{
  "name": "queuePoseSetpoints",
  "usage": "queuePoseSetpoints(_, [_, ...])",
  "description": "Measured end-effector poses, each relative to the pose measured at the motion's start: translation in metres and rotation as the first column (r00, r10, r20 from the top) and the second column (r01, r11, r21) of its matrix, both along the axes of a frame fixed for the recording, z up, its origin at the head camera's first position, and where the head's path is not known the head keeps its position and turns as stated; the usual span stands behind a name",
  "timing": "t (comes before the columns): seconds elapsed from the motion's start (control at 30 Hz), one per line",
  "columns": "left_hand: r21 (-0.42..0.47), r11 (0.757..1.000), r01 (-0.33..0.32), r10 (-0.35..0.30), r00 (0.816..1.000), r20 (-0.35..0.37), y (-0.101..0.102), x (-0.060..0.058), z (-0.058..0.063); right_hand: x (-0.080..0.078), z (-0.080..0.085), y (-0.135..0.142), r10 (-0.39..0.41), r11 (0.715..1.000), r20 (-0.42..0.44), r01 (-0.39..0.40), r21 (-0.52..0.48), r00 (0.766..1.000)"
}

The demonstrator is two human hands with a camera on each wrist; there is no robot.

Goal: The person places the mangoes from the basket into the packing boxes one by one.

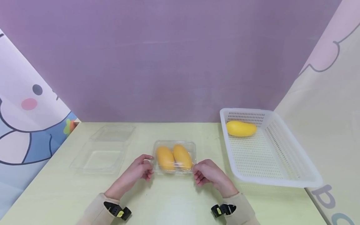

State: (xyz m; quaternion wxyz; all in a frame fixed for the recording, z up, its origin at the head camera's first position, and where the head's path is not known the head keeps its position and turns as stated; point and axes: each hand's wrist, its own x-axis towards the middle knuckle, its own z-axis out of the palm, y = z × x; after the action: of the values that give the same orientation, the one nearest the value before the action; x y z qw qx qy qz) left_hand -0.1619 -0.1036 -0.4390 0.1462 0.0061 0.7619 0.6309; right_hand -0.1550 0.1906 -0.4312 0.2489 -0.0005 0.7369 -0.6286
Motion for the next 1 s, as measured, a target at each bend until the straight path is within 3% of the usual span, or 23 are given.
queuePoseSetpoints(0.17, [0.015, 1.000, -0.015, 0.015, 1.000, 0.003, 0.005, -0.001, -0.002, 0.000, 0.000, -0.001, -0.034, 0.999, -0.012, 0.035, 0.025, 0.999])
queuePoseSetpoints(0.33, [0.029, 0.999, -0.026, 0.026, 1.000, 0.000, 0.009, -0.002, -0.003, 0.003, 0.003, -0.004, -0.101, 0.982, -0.086, 0.113, 0.152, 0.991])
queuePoseSetpoints(0.43, [0.031, 0.999, -0.030, 0.030, 1.000, 0.002, 0.011, -0.003, -0.004, 0.006, 0.010, -0.008, -0.128, 0.944, -0.167, 0.172, 0.283, 0.978])
queuePoseSetpoints(0.5, [0.027, 0.999, -0.030, 0.030, 1.000, 0.004, 0.013, -0.004, -0.004, 0.008, 0.016, -0.012, -0.095, 0.888, -0.252, 0.197, 0.415, 0.963])
queuePoseSetpoints(0.63, [0.026, 0.999, -0.028, 0.028, 1.000, 0.009, 0.017, -0.005, -0.004, 0.009, 0.032, -0.019, 0.027, 0.723, -0.410, 0.265, 0.638, 0.912])
queuePoseSetpoints(0.7, [0.029, 0.999, -0.029, 0.029, 1.000, 0.008, 0.018, -0.006, -0.004, 0.010, 0.038, -0.024, 0.079, 0.668, -0.468, 0.301, 0.680, 0.880])
queuePoseSetpoints(0.8, [0.034, 0.999, -0.029, 0.029, 1.000, 0.008, 0.019, -0.007, -0.004, 0.010, 0.044, -0.033, 0.160, 0.645, -0.525, 0.314, 0.696, 0.836])
queuePoseSetpoints(0.93, [0.036, 0.999, -0.024, 0.024, 1.000, 0.011, 0.022, -0.007, -0.003, 0.007, 0.045, -0.047, 0.315, 0.629, -0.586, 0.298, 0.718, 0.747])
queuePoseSetpoints(1.0, [0.036, 0.999, -0.023, 0.023, 1.000, 0.013, 0.023, -0.008, -0.004, 0.005, 0.043, -0.053, 0.373, 0.612, -0.584, 0.282, 0.739, 0.721])
